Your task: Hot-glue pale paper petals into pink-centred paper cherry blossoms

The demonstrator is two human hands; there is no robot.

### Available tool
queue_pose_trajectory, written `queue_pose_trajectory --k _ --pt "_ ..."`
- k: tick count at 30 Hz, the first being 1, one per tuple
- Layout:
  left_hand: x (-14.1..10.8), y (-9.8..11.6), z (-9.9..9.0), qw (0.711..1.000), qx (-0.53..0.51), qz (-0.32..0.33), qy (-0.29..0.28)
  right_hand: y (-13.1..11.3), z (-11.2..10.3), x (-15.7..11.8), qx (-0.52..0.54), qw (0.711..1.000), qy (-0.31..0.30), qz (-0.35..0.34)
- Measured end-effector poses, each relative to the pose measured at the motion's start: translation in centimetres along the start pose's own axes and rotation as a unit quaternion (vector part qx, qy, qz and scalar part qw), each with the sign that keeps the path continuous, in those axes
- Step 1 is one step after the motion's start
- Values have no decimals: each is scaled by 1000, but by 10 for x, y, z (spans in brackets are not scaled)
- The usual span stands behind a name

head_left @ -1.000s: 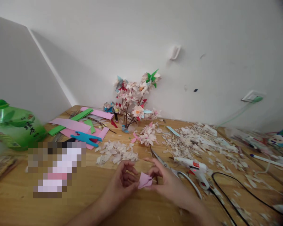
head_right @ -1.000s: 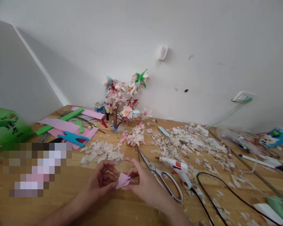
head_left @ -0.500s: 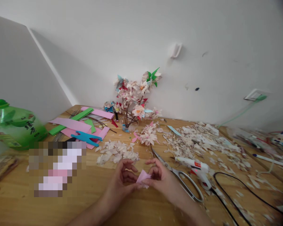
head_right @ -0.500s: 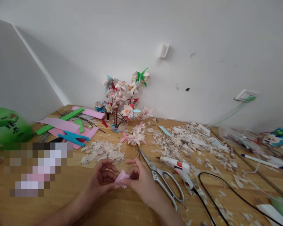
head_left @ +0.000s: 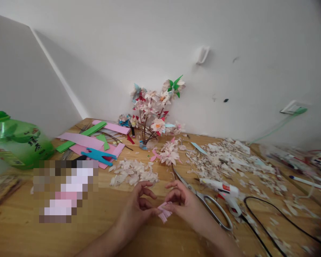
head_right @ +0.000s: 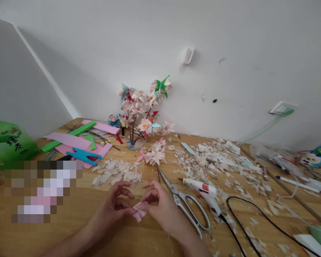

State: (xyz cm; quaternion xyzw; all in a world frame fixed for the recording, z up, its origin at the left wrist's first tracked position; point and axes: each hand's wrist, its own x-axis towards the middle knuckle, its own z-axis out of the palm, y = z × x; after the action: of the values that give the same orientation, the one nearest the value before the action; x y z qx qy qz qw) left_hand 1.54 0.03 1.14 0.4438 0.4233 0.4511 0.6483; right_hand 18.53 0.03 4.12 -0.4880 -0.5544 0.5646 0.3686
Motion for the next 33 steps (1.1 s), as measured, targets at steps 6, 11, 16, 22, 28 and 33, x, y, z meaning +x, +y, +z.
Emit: queue_pose_trajectory --k 6,11,16,22,28,33 --pt "-1 -3 -1 1000 -5 3 -12 7 2 3 3 1000 23 -9" --pt "-2 -2 -1 1000 0 8 -7 12 3 3 -7 999 25 -24" --pt "-2 -4 0 1000 2 6 4 7 4 2 7 1000 20 -23" --pt "-1 -13 1 1000 -13 23 10 6 12 4 -16 999 36 -22" --pt "-2 -11 1 999 -1 42 -3 7 14 5 20 997 66 -21" --pt "0 -7 -3 997 -57 44 -7 10 17 9 68 993 100 -8"
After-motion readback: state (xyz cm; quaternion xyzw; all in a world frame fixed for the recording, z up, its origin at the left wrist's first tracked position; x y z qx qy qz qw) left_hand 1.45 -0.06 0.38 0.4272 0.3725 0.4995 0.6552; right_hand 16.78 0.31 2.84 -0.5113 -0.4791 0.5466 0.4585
